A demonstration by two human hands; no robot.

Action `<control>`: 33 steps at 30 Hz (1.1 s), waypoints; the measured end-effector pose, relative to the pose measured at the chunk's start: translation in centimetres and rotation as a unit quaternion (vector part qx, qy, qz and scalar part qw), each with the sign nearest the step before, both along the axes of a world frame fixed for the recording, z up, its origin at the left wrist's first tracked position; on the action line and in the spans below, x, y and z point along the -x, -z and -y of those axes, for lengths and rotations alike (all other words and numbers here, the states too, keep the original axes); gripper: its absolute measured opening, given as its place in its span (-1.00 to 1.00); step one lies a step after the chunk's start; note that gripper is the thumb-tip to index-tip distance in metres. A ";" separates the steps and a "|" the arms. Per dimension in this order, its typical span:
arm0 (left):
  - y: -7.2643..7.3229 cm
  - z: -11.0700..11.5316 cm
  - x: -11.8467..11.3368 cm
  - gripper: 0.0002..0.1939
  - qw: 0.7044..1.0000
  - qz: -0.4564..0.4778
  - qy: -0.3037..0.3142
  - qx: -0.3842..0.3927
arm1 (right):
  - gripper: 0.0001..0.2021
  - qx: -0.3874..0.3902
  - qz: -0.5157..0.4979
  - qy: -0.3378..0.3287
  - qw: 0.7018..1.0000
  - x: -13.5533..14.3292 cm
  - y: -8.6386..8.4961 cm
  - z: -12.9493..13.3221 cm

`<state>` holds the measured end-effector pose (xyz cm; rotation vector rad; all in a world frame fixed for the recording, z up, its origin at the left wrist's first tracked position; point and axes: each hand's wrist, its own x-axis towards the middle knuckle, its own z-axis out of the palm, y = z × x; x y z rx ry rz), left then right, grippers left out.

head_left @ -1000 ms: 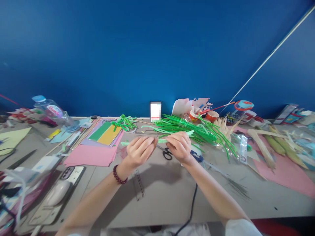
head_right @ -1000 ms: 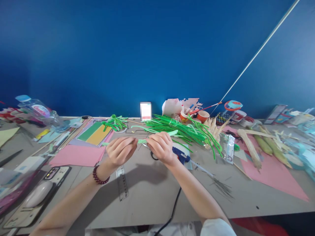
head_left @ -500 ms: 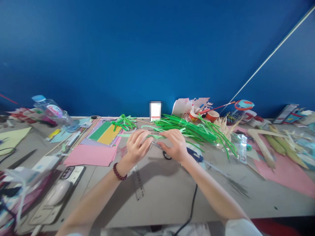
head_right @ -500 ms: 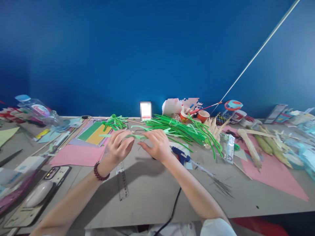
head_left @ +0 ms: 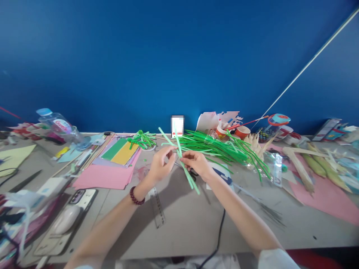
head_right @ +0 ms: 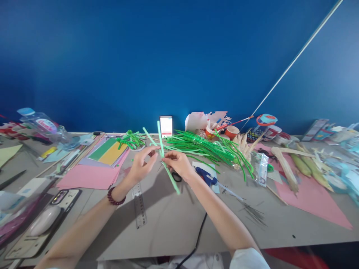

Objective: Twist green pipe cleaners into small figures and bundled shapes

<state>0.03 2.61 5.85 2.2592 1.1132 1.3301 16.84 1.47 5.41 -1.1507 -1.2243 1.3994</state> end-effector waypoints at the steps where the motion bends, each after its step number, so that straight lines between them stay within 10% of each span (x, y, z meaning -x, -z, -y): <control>1: 0.0 0.0 -0.1 -0.77 0.998 0.023 0.032 0.051 | -0.66 0.008 -0.020 -0.002 1.000 0.1 -0.1 0.0; 10: 0.1 -0.9 -0.1 -0.61 0.948 0.107 0.179 0.240 | -0.72 0.002 -0.019 -0.022 1.000 0.1 -0.2 0.0; 27: 0.3 -1.1 0.4 -0.69 0.935 0.100 0.218 0.262 | -0.71 0.069 -0.108 -0.019 0.992 0.2 -0.6 0.2; 33: -0.1 -0.5 0.2 -0.79 0.973 0.036 0.147 0.176 | -0.69 0.041 -0.069 -0.013 0.997 0.1 0.2 0.0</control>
